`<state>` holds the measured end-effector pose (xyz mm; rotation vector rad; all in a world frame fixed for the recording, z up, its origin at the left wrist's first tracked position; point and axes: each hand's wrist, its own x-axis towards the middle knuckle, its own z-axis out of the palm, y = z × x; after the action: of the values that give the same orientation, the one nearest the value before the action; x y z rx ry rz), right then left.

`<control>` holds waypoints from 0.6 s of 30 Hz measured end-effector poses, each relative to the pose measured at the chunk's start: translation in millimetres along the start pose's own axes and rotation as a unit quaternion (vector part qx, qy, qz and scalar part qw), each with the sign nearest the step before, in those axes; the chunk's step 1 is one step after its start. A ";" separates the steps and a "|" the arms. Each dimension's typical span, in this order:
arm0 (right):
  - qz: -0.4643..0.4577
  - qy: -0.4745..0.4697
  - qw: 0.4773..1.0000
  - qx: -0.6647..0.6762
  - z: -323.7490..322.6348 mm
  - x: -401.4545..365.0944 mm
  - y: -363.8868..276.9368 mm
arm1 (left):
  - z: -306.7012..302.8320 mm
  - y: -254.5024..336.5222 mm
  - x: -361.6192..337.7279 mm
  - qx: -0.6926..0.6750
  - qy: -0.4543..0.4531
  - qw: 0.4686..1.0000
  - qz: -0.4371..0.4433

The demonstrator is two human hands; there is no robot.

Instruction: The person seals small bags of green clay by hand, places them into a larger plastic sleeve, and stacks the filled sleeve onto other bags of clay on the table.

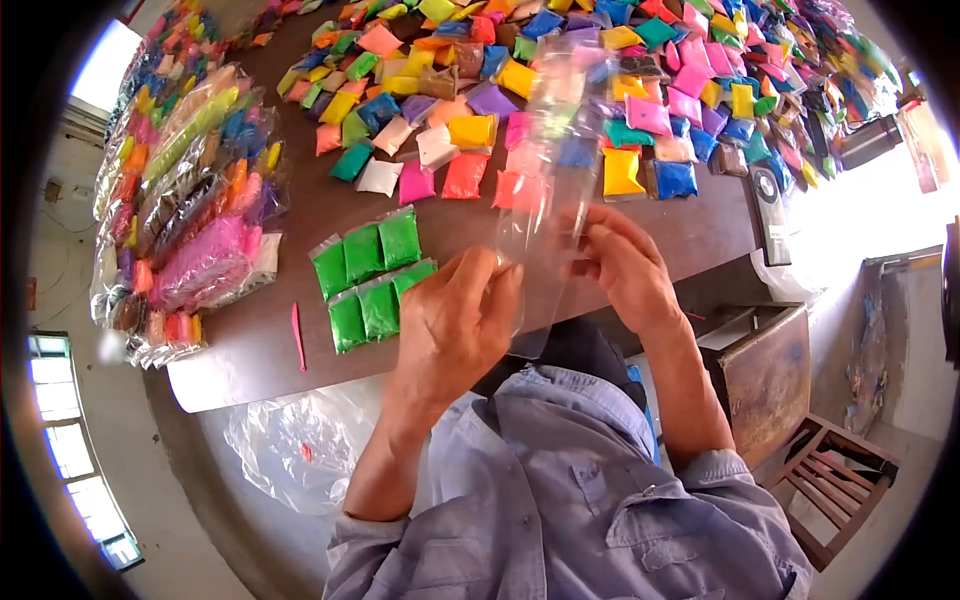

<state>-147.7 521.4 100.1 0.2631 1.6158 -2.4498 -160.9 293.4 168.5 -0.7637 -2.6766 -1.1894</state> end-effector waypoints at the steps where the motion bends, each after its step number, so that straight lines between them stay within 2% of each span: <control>1: -0.027 0.008 0.997 0.075 0.0 -0.6 -0.1 | 9.0 -3.9 -1.1 -0.009 0.022 1.000 0.000; 2: -0.053 0.016 0.987 0.150 -0.1 -1.4 0.0 | 18.0 -6.7 -2.6 -0.019 0.044 0.999 0.000; 3: -0.052 0.017 0.987 0.151 0.8 -1.7 -0.6 | 26.3 -7.4 -4.9 -0.018 0.042 0.999 0.000; 6: -0.067 0.027 0.990 0.125 1.7 2.4 -1.4 | 48.6 -3.7 -11.3 -0.012 0.019 0.999 0.024; 8: -0.063 0.085 0.994 0.001 -2.1 8.5 1.4 | 52.1 5.1 -13.4 -0.024 0.005 0.999 0.035; 11: -0.067 0.098 0.992 0.035 9.8 14.0 -6.8 | 52.6 10.8 -15.9 -0.043 0.004 0.997 0.058; 12: -0.068 0.100 0.992 0.037 16.4 14.8 -14.9 | 47.8 12.7 -14.0 -0.020 0.017 0.995 0.098; 13: -0.068 0.037 0.994 0.071 24.3 15.5 -25.5 | 43.0 15.1 -12.1 0.004 0.029 0.990 0.139; 14: -0.068 -0.026 0.992 0.104 29.5 18.2 -31.0 | 38.7 19.2 -11.5 0.004 0.027 0.990 0.140; 15: -0.069 -0.026 0.992 0.106 31.6 24.6 -32.2 | 34.1 24.0 -11.8 0.002 0.021 0.991 0.135; 17: -0.020 -0.099 0.992 0.079 34.0 40.9 -36.2 | 29.5 24.5 -12.0 0.003 0.016 0.991 0.129; 18: -0.001 -0.084 0.996 0.013 32.9 47.9 -37.0 | 28.2 22.7 -12.2 -0.007 -0.012 0.993 0.121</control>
<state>-204.8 502.4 133.6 0.0588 1.5167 -2.4220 -136.5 321.7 160.5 -1.0751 -2.5064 -1.1440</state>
